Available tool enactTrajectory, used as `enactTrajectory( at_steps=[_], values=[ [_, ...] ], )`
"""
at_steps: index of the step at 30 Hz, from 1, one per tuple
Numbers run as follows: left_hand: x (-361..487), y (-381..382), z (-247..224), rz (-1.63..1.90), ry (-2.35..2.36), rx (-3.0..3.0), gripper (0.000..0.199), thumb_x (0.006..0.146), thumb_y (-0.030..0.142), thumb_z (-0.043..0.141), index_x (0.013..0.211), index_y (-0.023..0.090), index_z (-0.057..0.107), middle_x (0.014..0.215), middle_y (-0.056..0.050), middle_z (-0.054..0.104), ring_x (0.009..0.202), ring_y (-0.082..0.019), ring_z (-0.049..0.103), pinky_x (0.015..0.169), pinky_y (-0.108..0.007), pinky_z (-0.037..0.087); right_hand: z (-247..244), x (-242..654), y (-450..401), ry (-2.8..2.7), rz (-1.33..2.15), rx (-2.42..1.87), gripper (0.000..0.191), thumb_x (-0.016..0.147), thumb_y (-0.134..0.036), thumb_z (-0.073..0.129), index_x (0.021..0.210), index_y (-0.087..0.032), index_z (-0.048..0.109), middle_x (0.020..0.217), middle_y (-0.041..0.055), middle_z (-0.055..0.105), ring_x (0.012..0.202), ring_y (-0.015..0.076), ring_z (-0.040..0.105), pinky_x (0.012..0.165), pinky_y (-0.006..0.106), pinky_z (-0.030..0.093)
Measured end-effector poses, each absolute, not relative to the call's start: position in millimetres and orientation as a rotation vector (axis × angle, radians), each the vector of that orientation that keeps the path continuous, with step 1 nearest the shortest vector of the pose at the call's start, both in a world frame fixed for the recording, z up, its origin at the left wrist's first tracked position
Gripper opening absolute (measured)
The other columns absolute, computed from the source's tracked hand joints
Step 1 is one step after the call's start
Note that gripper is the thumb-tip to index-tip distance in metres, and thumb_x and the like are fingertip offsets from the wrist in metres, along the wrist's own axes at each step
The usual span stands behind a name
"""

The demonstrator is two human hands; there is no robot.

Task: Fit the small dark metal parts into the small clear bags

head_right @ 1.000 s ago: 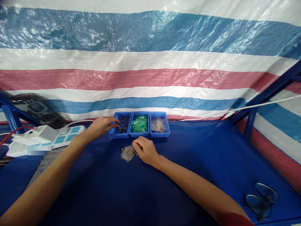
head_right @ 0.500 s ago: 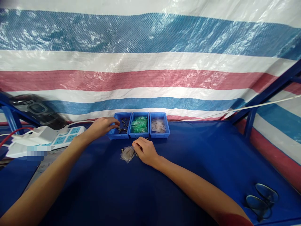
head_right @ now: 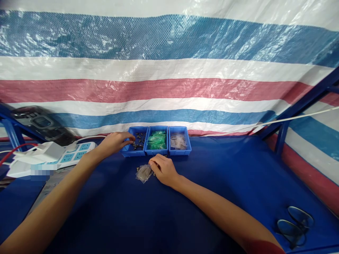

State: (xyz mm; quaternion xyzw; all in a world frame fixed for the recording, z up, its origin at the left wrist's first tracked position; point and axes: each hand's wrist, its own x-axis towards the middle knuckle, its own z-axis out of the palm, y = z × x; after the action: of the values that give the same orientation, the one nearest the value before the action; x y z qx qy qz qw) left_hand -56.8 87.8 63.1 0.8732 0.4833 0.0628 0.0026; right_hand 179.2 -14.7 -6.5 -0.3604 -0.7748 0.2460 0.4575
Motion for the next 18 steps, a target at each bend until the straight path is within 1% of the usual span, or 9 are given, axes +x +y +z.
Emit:
enactTrajectory(
  at_steps=[8,18],
  values=[
    [-57.1,89.1,61.3,0.175,1.519,2.751,0.024,0.086,0.030,0.046,0.094,0.023,0.067,0.099,-0.003,0.070,0.091,-0.023,0.064,0.077,-0.029,0.045,-8.1,178.8,-14.3,-1.910,0.607,-0.893,0.025,0.095,-0.025,0.039,0.084,-0.017,0.060,0.074,0.0031,0.057,0.066,0.0130,0.052,0.063,0.025,0.041],
    [-59.2,90.8,62.0,0.183,1.510,2.715,0.024,0.084,0.031,0.047,0.095,0.022,0.067,0.100,-0.004,0.070,0.092,-0.023,0.063,0.078,-0.029,0.045,-6.9,179.0,-14.9,-1.922,0.601,-0.919,0.029,0.096,-0.028,0.037,0.084,-0.017,0.061,0.073,0.0032,0.058,0.066,0.0131,0.053,0.063,0.024,0.041]
  ],
)
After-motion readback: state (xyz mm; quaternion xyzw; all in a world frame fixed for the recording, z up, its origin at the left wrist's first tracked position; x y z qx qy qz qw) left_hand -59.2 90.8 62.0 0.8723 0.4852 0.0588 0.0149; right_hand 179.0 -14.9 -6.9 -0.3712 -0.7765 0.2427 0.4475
